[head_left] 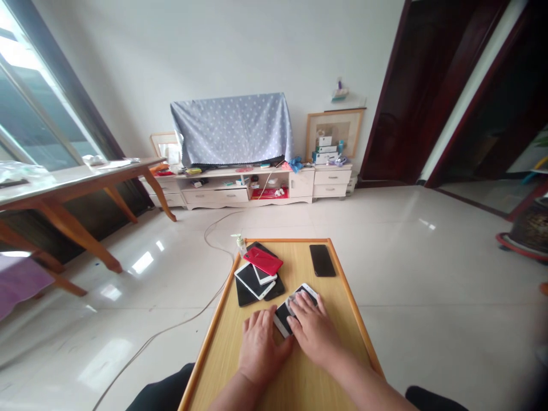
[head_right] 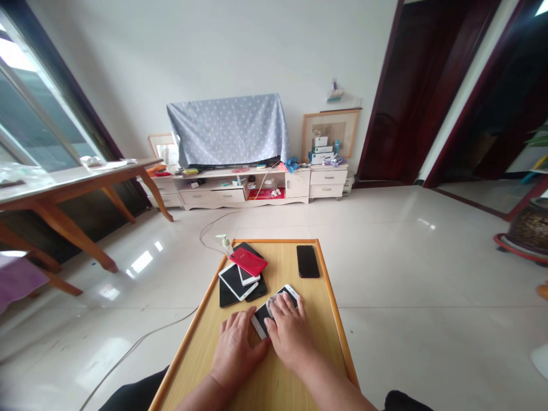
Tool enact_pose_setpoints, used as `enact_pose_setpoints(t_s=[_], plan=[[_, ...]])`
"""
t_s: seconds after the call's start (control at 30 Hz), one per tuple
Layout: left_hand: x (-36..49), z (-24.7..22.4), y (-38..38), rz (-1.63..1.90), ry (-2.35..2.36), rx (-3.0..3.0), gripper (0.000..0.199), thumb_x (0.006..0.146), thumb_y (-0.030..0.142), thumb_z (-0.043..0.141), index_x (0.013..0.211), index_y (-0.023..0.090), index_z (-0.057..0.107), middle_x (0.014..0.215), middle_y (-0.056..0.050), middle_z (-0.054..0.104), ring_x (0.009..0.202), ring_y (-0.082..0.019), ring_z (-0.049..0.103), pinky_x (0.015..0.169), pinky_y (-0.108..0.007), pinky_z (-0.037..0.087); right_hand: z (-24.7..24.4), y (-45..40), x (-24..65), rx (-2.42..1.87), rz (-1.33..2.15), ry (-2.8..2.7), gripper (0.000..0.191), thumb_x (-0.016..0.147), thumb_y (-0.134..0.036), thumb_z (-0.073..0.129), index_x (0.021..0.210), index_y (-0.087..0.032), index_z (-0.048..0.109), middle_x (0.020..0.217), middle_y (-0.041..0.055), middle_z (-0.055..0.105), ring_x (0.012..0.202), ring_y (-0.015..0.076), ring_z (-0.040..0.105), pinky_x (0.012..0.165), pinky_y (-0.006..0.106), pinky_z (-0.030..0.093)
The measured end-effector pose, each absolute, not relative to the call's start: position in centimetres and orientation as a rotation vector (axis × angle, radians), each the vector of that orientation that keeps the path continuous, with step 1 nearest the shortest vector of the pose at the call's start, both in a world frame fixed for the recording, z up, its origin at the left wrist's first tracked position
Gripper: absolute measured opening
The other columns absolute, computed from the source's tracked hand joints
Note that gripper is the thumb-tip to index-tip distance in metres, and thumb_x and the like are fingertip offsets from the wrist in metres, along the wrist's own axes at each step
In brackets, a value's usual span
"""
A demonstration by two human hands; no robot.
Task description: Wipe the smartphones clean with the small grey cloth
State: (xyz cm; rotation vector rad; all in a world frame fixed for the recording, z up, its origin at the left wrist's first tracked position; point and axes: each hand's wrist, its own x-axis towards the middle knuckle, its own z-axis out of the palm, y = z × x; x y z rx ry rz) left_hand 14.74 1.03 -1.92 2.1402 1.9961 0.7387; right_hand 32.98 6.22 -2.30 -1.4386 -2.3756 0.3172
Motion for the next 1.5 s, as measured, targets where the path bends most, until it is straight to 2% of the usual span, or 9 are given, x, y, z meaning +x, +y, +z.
enact_pose_setpoints(t_s=[0.17,0.37,0.57,0.67,0.83,0.97,1.07,1.3,1.5], plan=[[14.7,-1.4,0.9,0.722,1.993,2.125,0.06,0.075,0.041,0.067,0.13,0.021,0.055,0.119,-0.01,0.067,0.115,-0.03,0.056,0.097,-0.045,0.04,-1.5,5.9,32.5,-1.451,0.259,-2.291,0.054,0.105,-0.043,0.026,0.149,-0.017,0.044,0.156,0.0126,0.039,0.147,0.027,0.03,0.121,0.052,0.023],[14.3,-1.7,0.9,0.695,1.939,2.073,0.059,0.075,0.022,0.059,0.133,0.023,0.051,0.122,-0.01,0.065,0.114,-0.027,0.055,0.099,-0.042,0.038,-1.5,3.3,31.4,-1.133,0.482,-2.547,0.054,0.105,-0.045,0.027,0.154,-0.024,0.035,0.158,0.0054,0.035,0.149,0.0242,0.025,0.123,0.047,0.019],[14.6,-1.6,0.9,0.711,1.977,2.078,0.063,0.073,0.042,0.068,0.132,0.023,0.053,0.122,-0.01,0.065,0.116,-0.031,0.054,0.099,-0.046,0.038,-1.3,6.8,33.1,-1.481,0.365,-2.437,0.057,0.105,-0.051,0.023,0.153,-0.023,0.037,0.158,0.0076,0.034,0.149,0.0279,0.025,0.122,0.057,0.011],[14.5,-1.7,0.9,0.716,1.972,2.082,0.063,0.073,0.04,0.068,0.132,0.023,0.053,0.122,-0.009,0.065,0.116,-0.03,0.054,0.099,-0.045,0.038,-1.3,6.3,32.5,-1.491,0.339,-2.429,0.061,0.104,-0.054,0.026,0.154,-0.021,0.036,0.159,0.0086,0.031,0.15,0.0294,0.022,0.122,0.057,0.012],[14.3,-1.8,0.8,0.72,1.935,2.085,0.054,0.08,0.027,0.057,0.134,0.024,0.051,0.12,-0.01,0.066,0.112,-0.027,0.057,0.098,-0.042,0.039,-1.0,3.5,30.8,-1.115,0.52,-2.565,0.053,0.106,-0.047,0.024,0.156,-0.03,0.028,0.158,0.0016,0.034,0.149,0.0212,0.024,0.124,0.049,0.011],[14.5,-1.6,0.8,0.725,1.965,2.08,0.062,0.076,0.038,0.064,0.134,0.023,0.051,0.122,-0.011,0.065,0.115,-0.03,0.055,0.098,-0.045,0.039,-0.8,6.4,32.5,-1.413,0.44,-2.46,0.054,0.105,-0.05,0.021,0.152,-0.029,0.037,0.157,0.0039,0.038,0.148,0.0248,0.027,0.122,0.057,0.008],[14.6,-1.6,0.8,0.715,1.959,2.081,0.067,0.073,0.042,0.068,0.134,0.022,0.051,0.123,-0.011,0.065,0.116,-0.032,0.054,0.099,-0.047,0.038,-1.2,7.8,33.2,-1.6,0.354,-2.376,0.06,0.104,-0.054,0.021,0.154,-0.024,0.034,0.159,0.0085,0.033,0.15,0.0282,0.023,0.121,0.061,0.007],[14.6,-2.4,1.0,0.75,1.947,2.095,0.063,0.077,0.031,0.062,0.138,0.022,0.047,0.124,-0.011,0.065,0.115,-0.028,0.057,0.098,-0.044,0.04,-1.4,4.9,31.1,-1.169,0.541,-2.549,0.055,0.106,-0.049,0.018,0.155,-0.029,0.031,0.159,0.0014,0.033,0.15,0.0212,0.022,0.123,0.053,0.003],[15.1,-2.3,1.1,0.74,1.999,2.126,0.07,0.074,0.042,0.068,0.136,0.019,0.047,0.126,-0.011,0.065,0.118,-0.03,0.056,0.101,-0.047,0.04,-1.3,7.6,33.6,-1.591,0.39,-2.368,0.062,0.104,-0.054,0.023,0.155,-0.02,0.033,0.16,0.0097,0.029,0.15,0.0288,0.021,0.121,0.06,0.002]])
